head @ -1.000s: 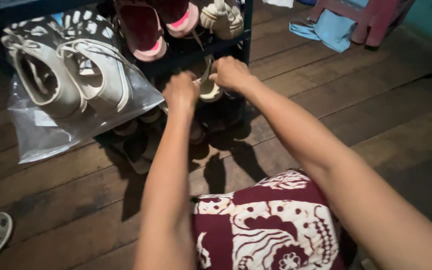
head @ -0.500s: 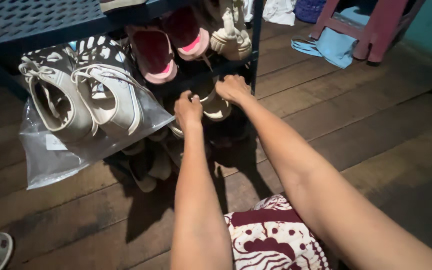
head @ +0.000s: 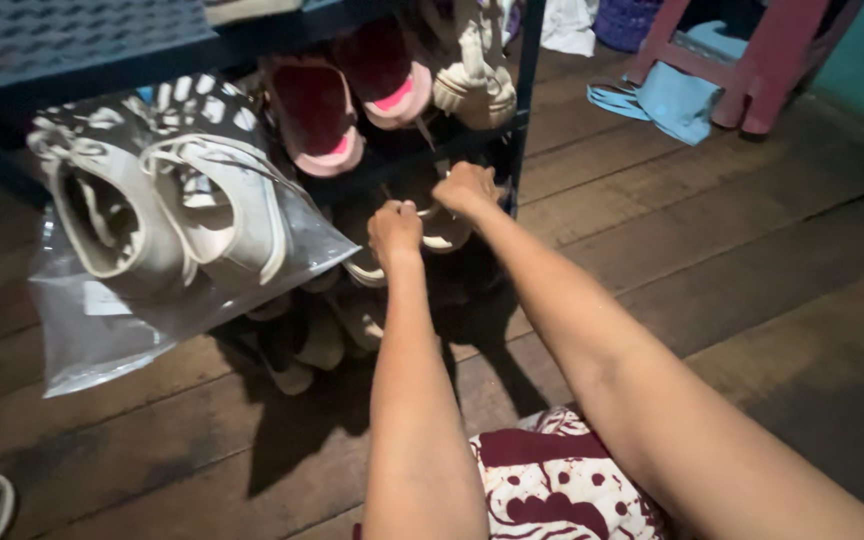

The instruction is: The person organizes shoes on a rack and the floor by picking them up, pairing them, and placing them into different positions on the shelves.

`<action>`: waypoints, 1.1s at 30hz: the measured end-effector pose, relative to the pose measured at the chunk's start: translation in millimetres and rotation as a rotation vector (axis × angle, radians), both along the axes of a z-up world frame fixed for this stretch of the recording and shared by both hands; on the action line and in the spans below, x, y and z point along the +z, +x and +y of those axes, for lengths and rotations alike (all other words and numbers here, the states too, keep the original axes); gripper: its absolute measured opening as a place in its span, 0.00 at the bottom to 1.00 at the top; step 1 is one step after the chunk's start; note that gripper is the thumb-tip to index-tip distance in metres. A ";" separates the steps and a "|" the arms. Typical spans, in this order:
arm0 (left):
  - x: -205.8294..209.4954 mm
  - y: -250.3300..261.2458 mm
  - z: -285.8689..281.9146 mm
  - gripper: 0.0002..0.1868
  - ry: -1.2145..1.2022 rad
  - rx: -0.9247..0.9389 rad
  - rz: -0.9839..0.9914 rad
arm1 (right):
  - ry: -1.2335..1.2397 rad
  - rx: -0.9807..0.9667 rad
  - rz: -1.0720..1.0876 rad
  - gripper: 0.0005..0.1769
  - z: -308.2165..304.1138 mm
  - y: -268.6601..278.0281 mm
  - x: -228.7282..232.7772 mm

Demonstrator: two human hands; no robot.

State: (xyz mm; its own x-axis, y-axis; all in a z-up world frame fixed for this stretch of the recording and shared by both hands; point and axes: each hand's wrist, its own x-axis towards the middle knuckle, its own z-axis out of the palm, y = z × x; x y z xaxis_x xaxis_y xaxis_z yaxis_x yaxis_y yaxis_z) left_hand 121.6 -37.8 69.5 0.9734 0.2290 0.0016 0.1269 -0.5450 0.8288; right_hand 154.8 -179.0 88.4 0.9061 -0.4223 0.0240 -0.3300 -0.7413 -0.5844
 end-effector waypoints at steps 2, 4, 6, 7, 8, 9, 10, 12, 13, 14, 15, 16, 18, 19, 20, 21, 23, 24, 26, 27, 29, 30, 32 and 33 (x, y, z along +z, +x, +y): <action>-2.4 3.9 3.2 0.16 0.002 -0.010 -0.013 | 0.004 -0.074 0.015 0.23 9.5 -0.9 -4.1; -5.4 7.3 5.5 0.16 0.001 -0.020 -0.024 | -0.037 -0.073 -0.028 0.20 6.8 -1.0 -10.1; -10.6 8.9 8.6 0.17 0.002 -0.058 0.005 | -0.063 -0.069 -0.049 0.19 4.9 1.6 -17.6; -12.9 11.5 10.2 0.17 0.002 -0.056 -0.006 | -0.092 -0.074 -0.065 0.17 3.4 4.4 -18.7; -16.4 13.8 12.0 0.17 0.013 -0.063 -0.025 | -0.092 -0.073 -0.076 0.17 3.6 5.1 -19.6; -20.2 15.9 12.5 0.17 0.024 -0.073 -0.044 | -0.095 -0.054 -0.083 0.17 3.5 1.9 -20.1; -23.8 18.7 14.1 0.17 0.023 -0.075 -0.055 | -0.098 -0.035 -0.089 0.17 4.5 -2.0 -18.4; -31.0 23.8 16.2 0.18 -0.011 -0.072 -0.134 | -0.062 -0.036 -0.102 0.17 6.5 -12.5 -11.6; -33.4 25.6 17.4 0.18 -0.015 -0.077 -0.137 | -0.025 -0.033 -0.104 0.18 7.4 -19.1 -7.4; -34.1 27.0 19.2 0.18 -0.032 -0.053 -0.130 | -0.029 -0.038 -0.106 0.18 8.2 -25.0 -2.3; -34.7 25.3 19.9 0.18 -0.049 -0.026 -0.119 | -0.015 -0.032 -0.134 0.19 9.8 -31.9 1.7; -33.8 22.4 18.4 0.18 -0.053 -0.029 -0.118 | -0.001 -0.026 -0.162 0.21 10.6 -38.3 5.8; -26.7 13.7 17.1 0.19 -0.086 0.008 -0.097 | -0.015 -0.017 -0.157 0.22 12.3 -49.2 12.9; -21.0 8.0 15.7 0.19 -0.086 0.006 -0.096 | -0.024 -0.007 -0.152 0.24 12.8 -54.0 14.9; -14.1 1.8 12.8 0.20 -0.061 0.030 -0.043 | -0.023 -0.009 -0.152 0.24 12.5 -58.5 15.8; -6.2 -4.5 10.5 0.21 -0.036 0.055 0.011 | -0.032 0.007 -0.169 0.25 12.0 -62.2 15.7; 7.5 -16.4 8.1 0.23 -0.014 0.033 -0.007 | -0.039 0.025 -0.183 0.26 11.6 -65.3 11.6; 12.2 -21.9 8.1 0.24 0.007 0.011 -0.025 | -0.072 0.046 -0.227 0.25 11.9 -64.9 7.6; 17.7 -33.1 9.1 0.23 0.067 -0.035 -0.025 | -0.099 0.066 -0.266 0.24 12.6 -65.7 -3.7; 19.6 -38.0 10.1 0.22 0.125 -0.084 -0.032 | -0.127 0.077 -0.279 0.23 12.8 -65.5 -9.1; 21.0 -47.6 16.3 0.22 0.198 -0.143 -0.048 | -0.157 0.086 -0.292 0.23 12.6 -66.0 -19.1; 21.9 -51.5 18.3 0.21 0.268 -0.202 -0.068 | -0.161 0.100 -0.302 0.24 13.4 -67.7 -24.1; 24.0 -58.1 17.9 0.23 0.272 -0.164 -0.150 | -0.167 0.116 -0.314 0.24 13.5 -70.1 -27.3; 24.8 -59.2 18.8 0.24 0.276 -0.125 -0.229 | -0.148 0.131 -0.268 0.30 13.5 -71.1 -27.1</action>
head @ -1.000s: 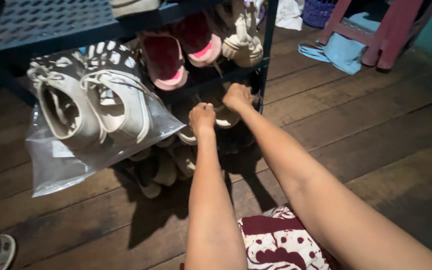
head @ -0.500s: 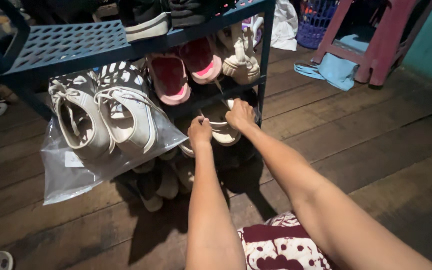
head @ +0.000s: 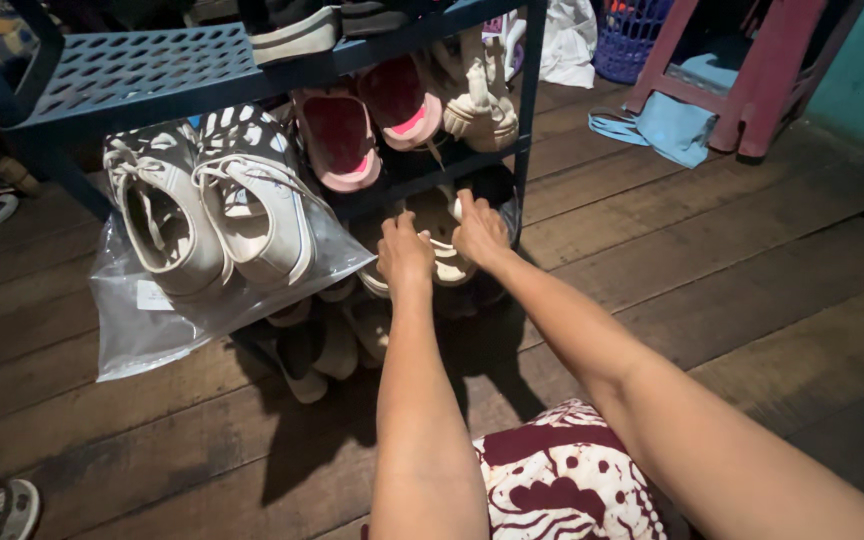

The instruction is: The person organizes shoes on a rack and the floor by picking them up, pairing them, and placing them into different positions on the shelves.

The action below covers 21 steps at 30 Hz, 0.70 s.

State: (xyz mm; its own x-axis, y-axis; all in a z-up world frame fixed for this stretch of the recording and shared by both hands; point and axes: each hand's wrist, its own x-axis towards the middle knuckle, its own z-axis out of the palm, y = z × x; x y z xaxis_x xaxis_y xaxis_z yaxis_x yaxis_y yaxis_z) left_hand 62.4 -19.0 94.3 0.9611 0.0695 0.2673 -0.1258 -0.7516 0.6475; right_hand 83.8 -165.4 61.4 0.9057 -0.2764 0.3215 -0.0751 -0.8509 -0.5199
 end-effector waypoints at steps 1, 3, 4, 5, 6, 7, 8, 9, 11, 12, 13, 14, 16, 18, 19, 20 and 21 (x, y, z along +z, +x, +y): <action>1.6 1.8 1.1 0.24 -0.001 0.003 0.000 | 0.013 0.013 0.049 0.35 0.7 0.1 1.2; 1.7 4.5 2.4 0.23 0.010 -0.019 -0.002 | 0.012 0.026 0.051 0.33 -2.2 -1.3 3.5; 1.5 6.1 3.3 0.23 0.009 -0.020 0.002 | 0.011 0.032 0.049 0.32 -3.8 -2.3 4.0; 1.9 7.6 4.8 0.24 0.012 -0.037 0.054 | 0.010 0.031 0.053 0.32 -4.0 -3.7 3.6; 3.3 8.3 5.4 0.25 0.015 -0.054 0.106 | 0.043 0.037 0.060 0.31 -4.4 -5.2 3.2; 5.4 8.1 5.1 0.25 0.016 -0.055 0.110 | 0.076 0.043 0.067 0.30 -4.5 -6.6 2.4; 8.9 8.0 5.0 0.28 -0.003 -0.048 0.126 | 0.077 0.042 0.069 0.30 -4.6 -8.1 1.2; 12.6 7.5 4.7 0.31 -0.021 -0.040 0.142 | 0.082 0.052 0.048 0.30 -5.3 -10.1 -0.4; 19.8 7.2 4.6 0.31 -0.015 -0.041 0.123 | 0.084 0.064 0.028 0.30 -5.1 -7.8 0.1; 18.4 4.5 4.6 0.31 -0.008 -0.044 0.106 | 0.077 0.056 0.013 0.30 -3.3 -8.6 -3.3; 15.8 2.2 4.8 0.31 -0.008 -0.046 0.113 | 0.071 0.048 -0.001 0.29 -1.8 -9.7 -7.1; 13.8 2.0 3.3 0.33 0.023 -0.049 0.076 | 0.073 0.041 0.002 0.29 -1.7 -9.7 -9.6; 9.7 6.9 -0.6 0.35 0.055 -0.055 0.038 | 0.077 0.042 0.006 0.31 -2.9 -7.1 -11.1; 2.4 14.8 -0.4 0.28 0.230 -0.059 -0.007 | 0.060 0.037 0.019 0.31 -3.2 -7.1 -13.4; -3.6 17.4 -0.5 0.28 0.232 -0.057 -0.005 | 0.041 0.036 0.032 0.31 -1.1 -7.9 -15.7; -9.6 20.3 -1.8 0.28 0.296 -0.069 -0.009 | 0.043 0.039 0.032 0.31 0.5 -7.8 -17.6; -15.9 23.5 -2.3 0.29 0.360 -0.081 -0.012 | 0.023 0.044 0.024 0.35 1.3 -7.7 -19.8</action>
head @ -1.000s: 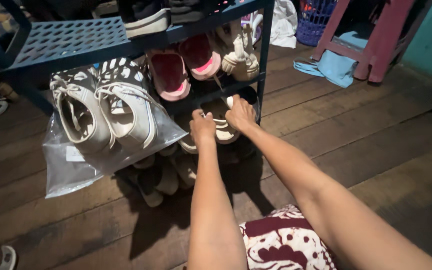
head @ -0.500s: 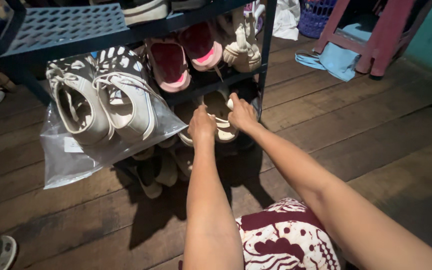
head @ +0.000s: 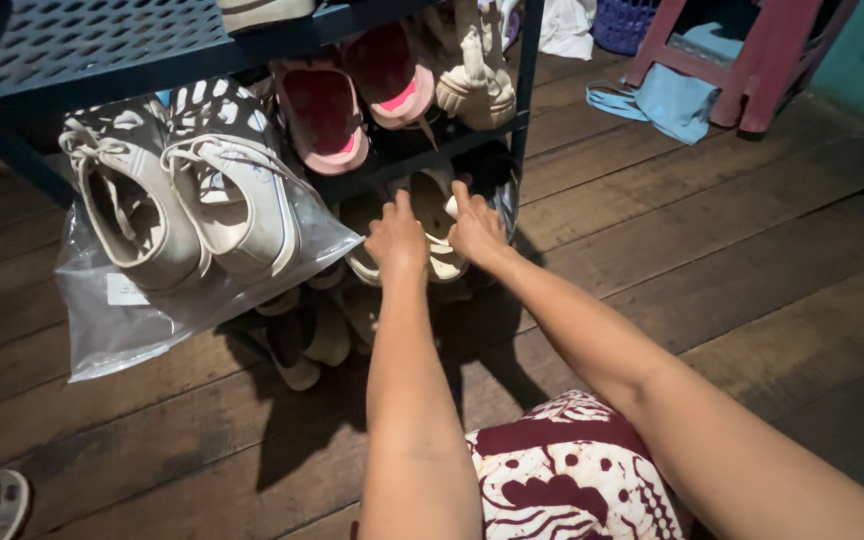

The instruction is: The person organizes shoes on a rack and the floor by picking them up, pairing them, and placing them into different positions on the shelves.

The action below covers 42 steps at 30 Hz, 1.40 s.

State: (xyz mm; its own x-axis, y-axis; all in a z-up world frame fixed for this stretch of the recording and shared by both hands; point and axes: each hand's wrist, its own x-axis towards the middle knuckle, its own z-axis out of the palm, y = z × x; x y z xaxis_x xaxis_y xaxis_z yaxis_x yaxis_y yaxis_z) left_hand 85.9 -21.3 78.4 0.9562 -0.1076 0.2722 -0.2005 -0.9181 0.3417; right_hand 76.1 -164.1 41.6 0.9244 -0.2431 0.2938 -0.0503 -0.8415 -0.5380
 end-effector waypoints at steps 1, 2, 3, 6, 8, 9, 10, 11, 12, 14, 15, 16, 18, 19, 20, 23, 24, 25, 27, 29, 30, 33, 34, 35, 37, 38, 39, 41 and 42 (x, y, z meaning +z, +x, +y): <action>-7.0 3.0 -1.8 0.29 0.002 0.001 0.001 | -0.021 0.002 -0.008 0.39 -1.0 0.0 -3.4; -13.4 5.0 -4.0 0.26 0.004 -0.008 -0.070 | -0.019 0.003 -0.007 0.39 -0.9 -1.3 -8.3; -17.9 5.5 -6.6 0.23 0.003 -0.018 -0.143 | -0.042 0.015 -0.023 0.42 -0.9 -4.9 -13.6; -16.6 5.3 -5.4 0.21 -0.104 -0.073 -0.224 | -0.072 0.017 -0.029 0.46 -1.3 -8.0 -20.1; -6.1 8.6 3.4 0.13 -0.220 -0.030 -0.175 | -0.077 0.008 -0.012 0.46 0.3 -9.6 -21.5; 0.7 9.4 3.1 0.06 -0.340 0.003 -0.125 | -0.063 0.012 -0.005 0.44 -2.7 -10.8 -19.1; 5.7 7.4 3.1 0.06 -0.340 -0.003 -0.125 | -0.049 0.015 0.002 0.42 -5.7 -12.9 -15.9; 8.8 3.7 5.4 0.07 -0.317 0.021 -0.049 | -0.048 0.010 0.004 0.42 -7.7 -17.6 -13.6; 11.4 0.9 5.9 0.09 -0.294 0.046 0.027 | -0.013 0.017 -0.033 0.42 -8.6 -23.8 -11.8; 14.9 -0.4 4.6 0.10 -0.320 0.047 0.011 | 0.024 0.029 -0.068 0.42 -3.9 -37.8 -11.2; 14.5 -1.3 2.6 0.11 -0.349 0.047 -0.007 | 0.055 0.034 -0.070 0.44 -5.4 -47.9 -11.9; 12.8 -2.0 2.0 0.11 -0.350 0.047 -0.003 | 0.085 0.040 -0.071 0.46 -7.7 -58.1 -12.6; 8.0 -0.7 0.7 0.12 -0.460 0.078 0.006 | 0.081 0.059 -0.144 0.43 -16.7 -80.1 -12.6; 5.1 0.9 0.4 0.12 -0.460 0.078 0.011 | 0.082 0.079 -0.220 0.40 -19.9 -90.9 -11.6; 2.7 3.2 -0.2 0.11 -0.433 0.093 0.004 | 0.082 0.077 -0.215 0.40 -23.0 -101.1 -9.2; -3.4 7.4 -2.1 0.12 -0.360 0.136 -0.016 | 0.154 0.084 -0.320 0.39 -33.3 -138.6 -3.1; -4.8 7.8 -2.7 0.14 -0.318 0.163 -0.037 | 0.153 0.135 -0.356 0.39 -37.9 -152.8 -4.3; -4.8 7.9 -2.1 0.14 -0.318 0.163 -0.035 | 0.150 0.187 -0.395 0.39 -43.7 -166.1 -7.6; -2.9 8.0 2.6 0.13 -0.160 0.177 0.123 | 0.220 0.120 -0.245 0.37 -54.8 -196.3 -23.3; -5.6 5.0 7.5 0.12 -0.137 0.167 0.111 | 0.249 0.000 -0.098 0.37 -70.3 -222.3 -46.4; -8.1 3.9 10.1 0.12 -0.114 0.155 0.098 | 0.251 -0.024 -0.076 0.38 -79.5 -233.9 -60.6; -14.8 3.1 12.3 0.12 -0.005 0.086 0.168 | 0.227 -0.100 0.036 0.37 -112.3 -263.5 -110.5; -16.7 2.9 11.2 0.12 -0.004 0.081 0.170 | 0.200 -0.148 0.122 0.37 -123.4 -270.2 -128.5; -17.2 2.7 10.7 0.12 -0.013 0.082 0.184 | 0.199 -0.151 0.122 0.37 -133.4 -274.2 -145.7; -17.8 3.1 9.4 0.12 -0.022 0.083 0.198 | 0.126 -0.115 0.053 0.38 -147.9 -279.0 -180.4; -18.1 3.9 9.1 0.12 -0.034 0.084 0.239 | 0.126 -0.115 0.052 0.38 -153.9 -280.8 -196.2; -17.5 5.5 10.2 0.13 -0.045 0.090 0.277 | 0.088 -0.106 0.074 0.38 -158.5 -279.8 -209.6; -17.5 9.1 8.8 0.14 -0.057 0.099 0.282 | 0.053 -0.088 0.095 0.38 -161.7 -278.4 -228.8; -18.3 10.2 8.5 0.17 -0.070 0.103 0.290 | 0.030 -0.125 0.253 0.37 -161.6 -279.3 -234.3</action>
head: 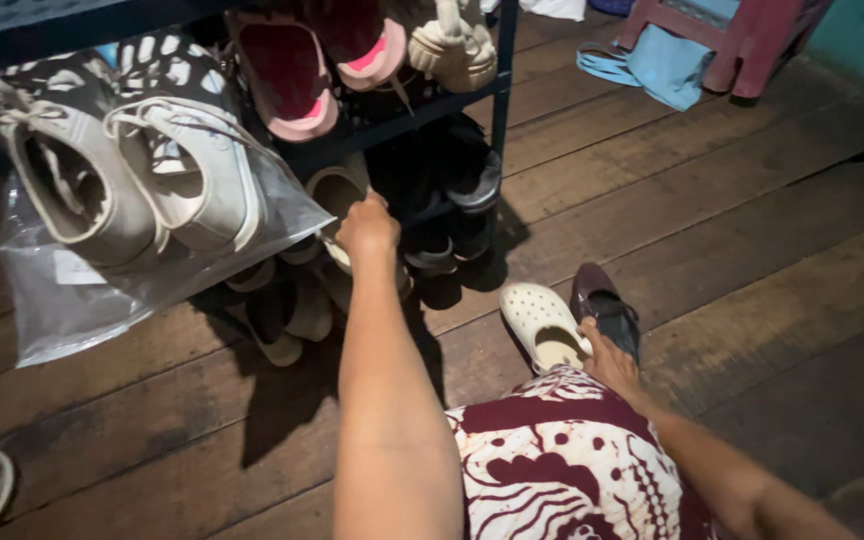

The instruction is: The person organizes shoes on a rack and the floor by picking them up, pairing them, and placing them into different positions on the shelves.

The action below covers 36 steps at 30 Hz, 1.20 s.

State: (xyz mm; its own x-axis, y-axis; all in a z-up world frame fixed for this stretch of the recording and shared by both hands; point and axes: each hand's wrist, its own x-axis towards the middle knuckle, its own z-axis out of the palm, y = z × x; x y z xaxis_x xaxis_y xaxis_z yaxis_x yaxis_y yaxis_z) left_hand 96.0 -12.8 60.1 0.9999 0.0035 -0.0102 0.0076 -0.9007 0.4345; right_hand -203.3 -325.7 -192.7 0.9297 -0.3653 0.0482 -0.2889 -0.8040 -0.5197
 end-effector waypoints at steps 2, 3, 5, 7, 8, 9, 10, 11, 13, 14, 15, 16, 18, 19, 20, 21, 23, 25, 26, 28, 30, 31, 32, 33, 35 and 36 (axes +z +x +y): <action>-1.6 -1.7 1.6 0.16 0.001 0.012 -0.023 | -0.016 -0.025 0.159 0.37 1.7 -1.9 -6.5; -0.9 -2.9 2.5 0.16 -0.001 0.016 -0.046 | -0.011 -0.006 0.180 0.36 1.2 -2.6 -9.0; 3.7 -6.2 5.2 0.17 -0.002 0.036 -0.057 | -0.006 0.018 0.201 0.35 -2.0 1.5 -15.2; 10.1 -11.1 8.8 0.19 -0.005 0.054 -0.067 | -0.050 0.053 0.329 0.30 -7.0 10.7 -20.2; 12.4 -13.6 11.3 0.22 0.006 0.051 -0.060 | -0.051 0.056 0.329 0.30 -8.3 20.7 -19.3; 14.6 -14.5 12.9 0.27 0.018 0.044 -0.055 | -0.192 0.115 0.463 0.30 -11.2 38.0 -11.9; 15.6 -14.2 13.8 0.27 0.019 0.043 -0.056 | -0.334 0.174 0.596 0.33 -14.8 57.4 2.4; 14.4 -13.7 13.7 0.26 -0.010 0.064 -0.082 | -0.414 0.217 0.674 0.39 -10.8 85.4 21.1; 9.1 -11.9 11.1 0.26 -0.041 0.083 -0.106 | -0.251 0.197 0.578 0.35 22.1 155.5 73.1; 6.4 -11.5 8.1 0.21 -0.094 0.134 -0.223 | -0.322 0.403 0.188 0.33 46.0 175.8 103.2; 5.6 -10.7 6.7 0.16 -0.147 0.189 -0.342 | -0.148 0.310 0.299 0.33 71.0 201.6 139.6; 5.9 -11.4 4.7 0.16 -0.148 0.188 -0.343 | -0.024 0.400 0.055 0.29 96.9 214.9 171.9; 12.1 -13.7 3.7 0.16 -0.026 0.234 -0.443 | 0.050 0.423 -0.113 0.31 152.2 247.3 228.6; 15.6 -16.4 6.3 0.16 -0.022 0.241 -0.447 | 0.056 0.392 -0.148 0.33 176.4 261.9 249.1; 18.4 -19.5 9.4 0.17 -0.089 0.244 -0.398 | 0.063 0.360 -0.183 0.37 195.4 275.0 264.2; 20.1 -22.0 14.0 0.19 -0.156 0.249 -0.347 | 0.065 0.370 -0.185 0.37 210.0 286.0 273.1; 20.0 -21.2 24.5 0.19 -0.170 0.258 -0.305 | 0.103 0.351 -0.070 0.44 230.7 308.7 277.4; 14.4 -15.2 33.8 0.19 -0.186 0.260 -0.262 | 0.092 0.339 -0.008 0.45 243.1 330.5 267.1; 10.7 -11.5 38.4 0.21 -0.186 0.250 -0.240 | 0.078 0.319 0.056 0.45 246.1 342.0 259.3; 5.6 -2.5 44.6 0.22 -0.182 0.243 -0.221 | 0.072 0.322 0.059 0.37 243.7 361.8 239.3; 3.5 3.6 46.4 0.21 -0.105 0.221 -0.133 | 0.067 0.323 0.065 0.29 242.1 375.5 217.3; 2.7 3.8 47.6 0.21 -0.106 0.221 -0.131 | 0.063 0.339 0.038 0.27 240.2 378.8 207.9; 2.6 2.7 49.1 0.21 -0.135 0.194 -0.153 | 0.060 0.354 0.012 0.25 239.2 381.0 201.5; 2.8 0.1 50.2 0.20 -0.164 0.168 -0.173 | 0.059 0.355 0.016 0.25 238.6 381.4 198.5; 6.1 -4.8 50.1 0.20 -0.168 0.130 -0.152 | 0.063 0.354 -0.029 0.27 238.8 374.2 201.6; 7.7 -7.3 49.4 0.21 -0.170 0.091 -0.134 | 0.063 0.355 -0.026 0.27 238.8 364.7 205.7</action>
